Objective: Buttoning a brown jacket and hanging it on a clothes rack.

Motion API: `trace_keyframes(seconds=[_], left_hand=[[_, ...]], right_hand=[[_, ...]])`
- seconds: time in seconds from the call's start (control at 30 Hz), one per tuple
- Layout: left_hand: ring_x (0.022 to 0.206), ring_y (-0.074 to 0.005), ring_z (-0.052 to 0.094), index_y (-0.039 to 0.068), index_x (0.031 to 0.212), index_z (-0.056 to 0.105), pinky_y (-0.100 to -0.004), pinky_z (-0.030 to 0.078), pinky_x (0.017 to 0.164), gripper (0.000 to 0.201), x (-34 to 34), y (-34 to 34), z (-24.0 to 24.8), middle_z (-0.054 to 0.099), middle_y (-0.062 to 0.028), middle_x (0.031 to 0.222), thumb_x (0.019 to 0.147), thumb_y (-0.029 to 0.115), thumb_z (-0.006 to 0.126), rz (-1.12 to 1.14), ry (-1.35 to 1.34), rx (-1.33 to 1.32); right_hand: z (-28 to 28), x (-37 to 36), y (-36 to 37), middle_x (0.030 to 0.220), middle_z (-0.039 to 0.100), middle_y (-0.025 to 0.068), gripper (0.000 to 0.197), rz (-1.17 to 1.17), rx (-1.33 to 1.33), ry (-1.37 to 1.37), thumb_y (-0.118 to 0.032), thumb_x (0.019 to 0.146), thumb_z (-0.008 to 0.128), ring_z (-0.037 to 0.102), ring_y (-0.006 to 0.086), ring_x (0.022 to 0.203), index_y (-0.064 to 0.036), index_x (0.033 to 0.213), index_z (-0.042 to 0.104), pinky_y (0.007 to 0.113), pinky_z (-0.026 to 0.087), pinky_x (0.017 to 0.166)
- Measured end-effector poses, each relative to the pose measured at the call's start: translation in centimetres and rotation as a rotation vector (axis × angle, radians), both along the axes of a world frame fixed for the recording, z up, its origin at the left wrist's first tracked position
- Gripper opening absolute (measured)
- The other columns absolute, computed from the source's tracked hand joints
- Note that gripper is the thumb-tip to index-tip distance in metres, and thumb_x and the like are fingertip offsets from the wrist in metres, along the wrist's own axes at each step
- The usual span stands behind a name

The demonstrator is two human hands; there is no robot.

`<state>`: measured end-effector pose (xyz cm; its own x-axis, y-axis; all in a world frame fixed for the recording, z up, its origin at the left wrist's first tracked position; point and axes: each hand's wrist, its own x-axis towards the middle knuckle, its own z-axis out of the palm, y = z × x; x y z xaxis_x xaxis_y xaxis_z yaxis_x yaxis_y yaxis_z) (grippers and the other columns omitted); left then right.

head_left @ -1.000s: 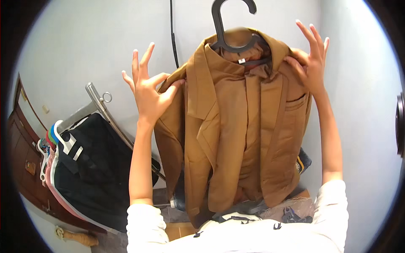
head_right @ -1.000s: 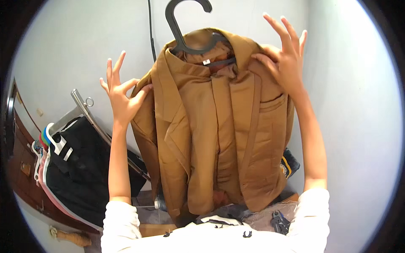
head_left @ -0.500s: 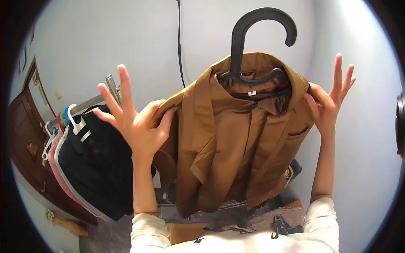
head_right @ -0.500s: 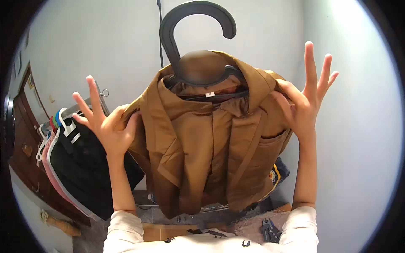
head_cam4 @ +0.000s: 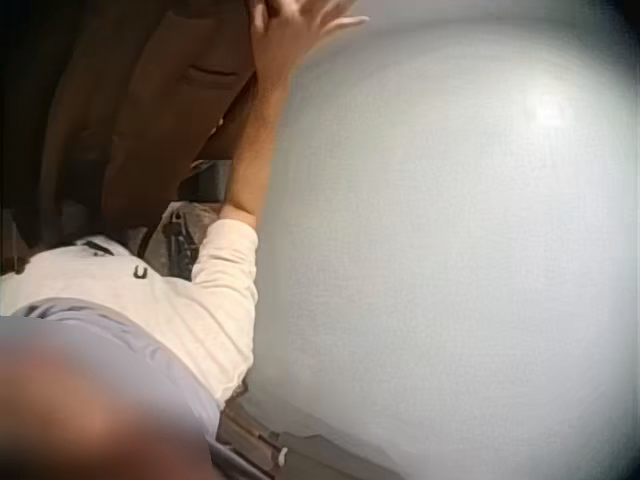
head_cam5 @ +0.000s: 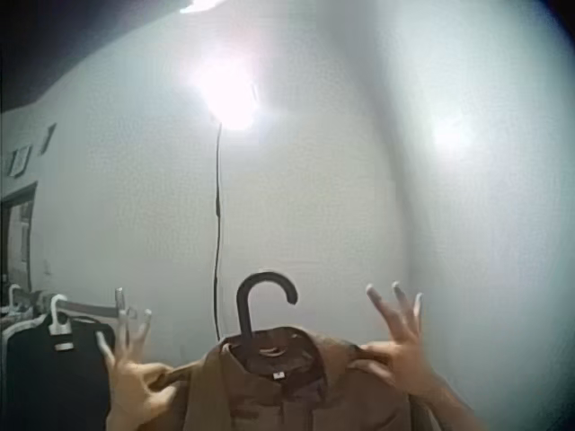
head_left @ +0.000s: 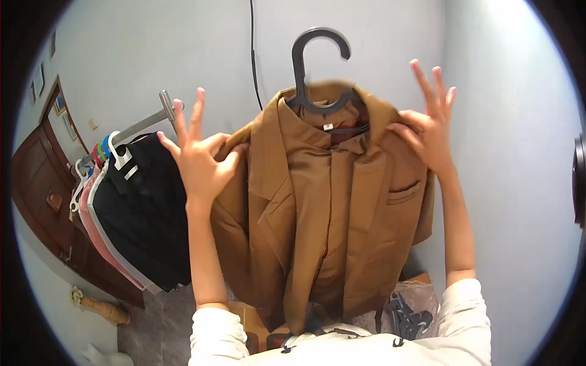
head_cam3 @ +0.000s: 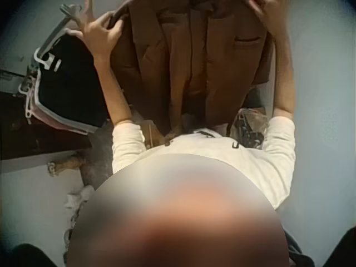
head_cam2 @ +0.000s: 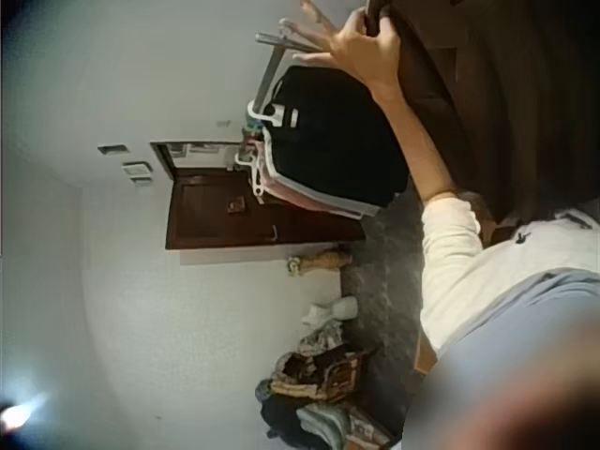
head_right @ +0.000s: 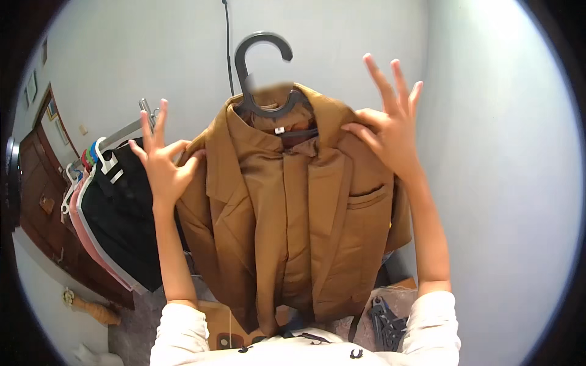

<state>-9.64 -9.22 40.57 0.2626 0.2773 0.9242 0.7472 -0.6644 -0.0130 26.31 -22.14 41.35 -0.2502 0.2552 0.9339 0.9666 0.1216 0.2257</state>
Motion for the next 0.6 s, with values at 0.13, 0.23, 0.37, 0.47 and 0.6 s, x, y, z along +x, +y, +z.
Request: trace_keyframes(seconds=[0.13, 0.23, 0.37, 0.47, 0.6], left_hand=[[0.151, -0.0299, 0.016, 0.014, 0.071, 0.078, -0.0703, 0.004, 0.115, 0.014, 0.9, 4.2, -4.6, 0.035, 0.0007, 0.158, 0.063, 0.024, 0.084, -0.008, 0.092, -0.169], [0.150, -0.0297, 0.018, 0.013, 0.072, 0.078, -0.0698, 0.005, 0.115, 0.015, 2.6, 8.2, -7.3, 0.037, 0.0012, 0.157, 0.064, 0.024, 0.084, -0.037, 0.115, -0.258], [0.149, -0.0295, 0.019, 0.013, 0.072, 0.078, -0.0677, 0.006, 0.116, 0.017, 5.2, 15.9, -9.6, 0.037, 0.0000, 0.156, 0.066, 0.028, 0.085, -0.018, 0.103, -0.305], [0.149, -0.0301, 0.020, 0.013, 0.074, 0.078, -0.0660, 0.007, 0.117, 0.018, 7.1, 21.9, -12.0, 0.038, -0.0028, 0.155, 0.073, 0.031, 0.080, -0.005, 0.090, -0.368], [0.148, -0.0325, 0.021, 0.008, 0.079, 0.075, -0.0662, 0.011, 0.115, 0.021, 10.2, 27.3, -19.9, 0.037, -0.0085, 0.154, 0.076, 0.029, 0.077, 0.006, 0.063, -0.366]], right_hand=[[-5.2, 1.4, 4.5, 0.161, 0.028, 0.0001, 0.022, 0.011, -0.197, 0.056, -0.031, 0.071, 0.082, 0.012, 0.0349, 0.150, -0.0114, 0.069, 0.073, 0.077, 0.007, 0.111], [-8.4, 3.1, 8.6, 0.160, 0.030, -0.0017, 0.020, -0.016, -0.268, 0.072, -0.031, 0.070, 0.082, 0.013, 0.0333, 0.150, -0.0125, 0.068, 0.073, 0.076, 0.008, 0.111], [-11.0, 4.8, 16.1, 0.158, 0.032, -0.0037, 0.021, -0.063, -0.242, 0.078, -0.031, 0.071, 0.082, 0.017, 0.0306, 0.149, -0.0123, 0.068, 0.073, 0.075, 0.011, 0.113], [-12.6, 5.7, 21.9, 0.155, 0.034, -0.0038, 0.021, -0.126, -0.272, 0.067, -0.031, 0.073, 0.080, 0.021, 0.0289, 0.147, -0.0116, 0.070, 0.072, 0.073, 0.014, 0.114], [-19.2, 8.1, 27.7, 0.154, 0.034, -0.0009, 0.019, -0.168, -0.318, 0.122, -0.029, 0.074, 0.080, 0.024, 0.0293, 0.146, -0.0112, 0.074, 0.072, 0.075, 0.018, 0.110]])
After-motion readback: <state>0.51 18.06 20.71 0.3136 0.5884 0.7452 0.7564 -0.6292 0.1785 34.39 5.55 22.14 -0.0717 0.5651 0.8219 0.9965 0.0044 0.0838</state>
